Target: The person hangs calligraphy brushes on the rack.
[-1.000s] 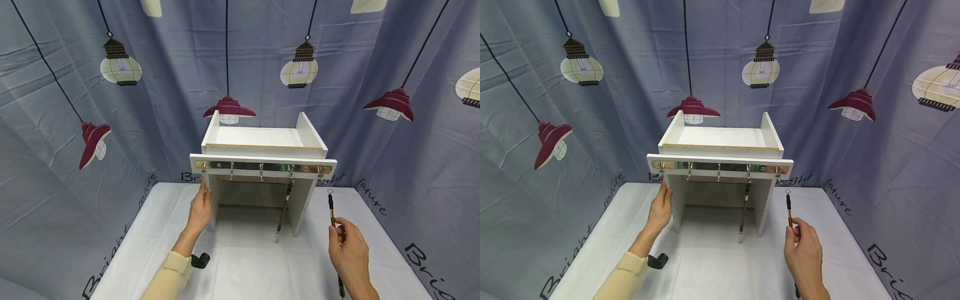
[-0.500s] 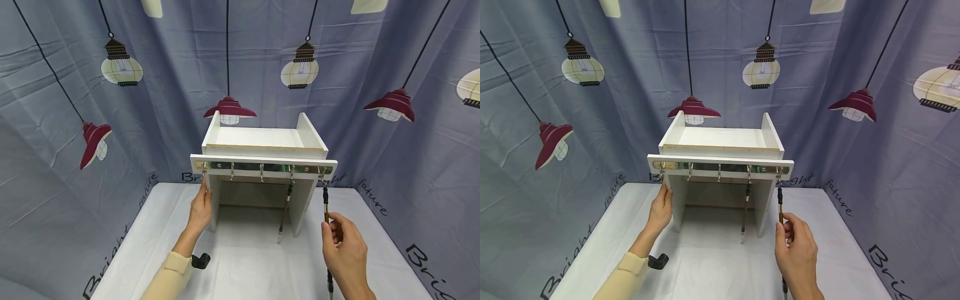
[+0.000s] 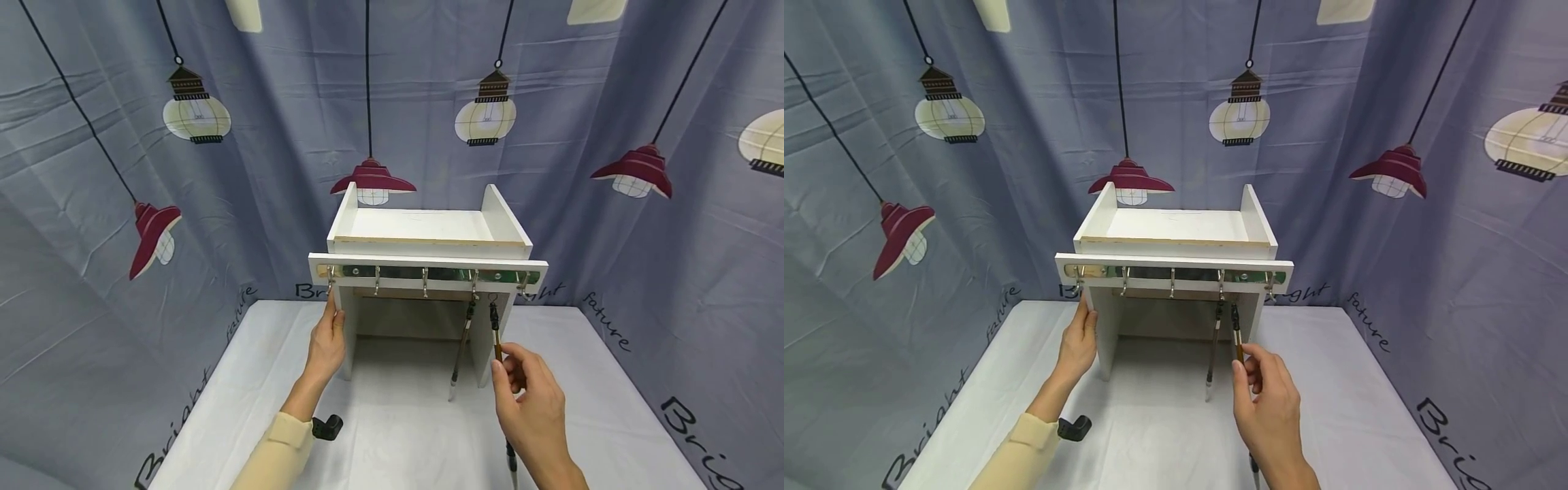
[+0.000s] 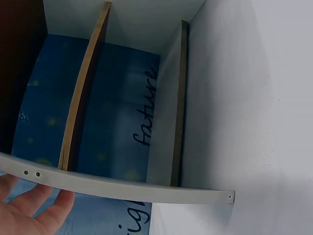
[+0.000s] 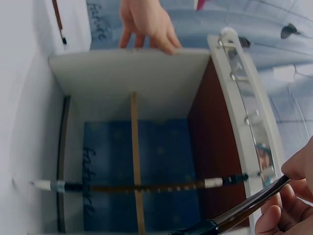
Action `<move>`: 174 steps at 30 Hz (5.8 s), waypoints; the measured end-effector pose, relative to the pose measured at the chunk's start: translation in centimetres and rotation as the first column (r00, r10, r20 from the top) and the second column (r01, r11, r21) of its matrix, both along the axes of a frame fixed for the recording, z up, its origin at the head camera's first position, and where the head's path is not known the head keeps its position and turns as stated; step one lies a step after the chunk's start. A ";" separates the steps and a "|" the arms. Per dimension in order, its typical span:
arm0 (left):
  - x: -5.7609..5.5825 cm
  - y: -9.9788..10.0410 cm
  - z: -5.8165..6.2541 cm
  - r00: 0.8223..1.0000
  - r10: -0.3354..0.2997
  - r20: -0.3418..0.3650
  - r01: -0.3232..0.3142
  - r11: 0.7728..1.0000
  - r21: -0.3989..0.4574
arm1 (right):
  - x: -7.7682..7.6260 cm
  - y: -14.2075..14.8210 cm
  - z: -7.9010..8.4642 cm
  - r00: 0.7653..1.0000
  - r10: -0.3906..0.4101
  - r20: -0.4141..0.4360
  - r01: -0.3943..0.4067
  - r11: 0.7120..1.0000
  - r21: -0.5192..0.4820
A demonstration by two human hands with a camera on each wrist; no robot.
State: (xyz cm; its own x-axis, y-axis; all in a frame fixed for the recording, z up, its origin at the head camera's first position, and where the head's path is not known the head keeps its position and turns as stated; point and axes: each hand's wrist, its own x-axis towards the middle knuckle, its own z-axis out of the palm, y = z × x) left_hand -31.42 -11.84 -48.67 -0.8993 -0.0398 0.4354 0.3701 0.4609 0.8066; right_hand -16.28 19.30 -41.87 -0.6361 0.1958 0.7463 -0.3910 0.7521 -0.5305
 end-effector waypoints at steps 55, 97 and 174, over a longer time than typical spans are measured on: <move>0.1 0.1 0.0 1.000 0.011 -0.010 -0.011 1.000 -0.013 | -4.7 -5.9 -2.5 0.962 0.201 0.183 -0.198 0.980 -0.036; 0.1 0.1 -0.1 1.000 0.011 -0.014 -0.011 1.000 -0.014 | -9.6 -7.4 -4.4 0.955 0.189 0.229 -0.179 0.982 -0.064; 0.7 -2.1 -1.3 0.996 0.004 0.095 -0.005 1.000 0.009 | -11.5 5.3 -5.1 0.947 0.069 0.313 0.005 0.973 -0.230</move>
State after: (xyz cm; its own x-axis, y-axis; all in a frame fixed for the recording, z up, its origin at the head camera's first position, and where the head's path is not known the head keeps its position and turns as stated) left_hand -30.68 -13.94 -49.93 -0.9362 -0.0476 0.3481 0.2900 0.4548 0.8421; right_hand -27.76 24.60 -47.01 -0.8405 0.3105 0.4439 -0.1965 0.5888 -0.7840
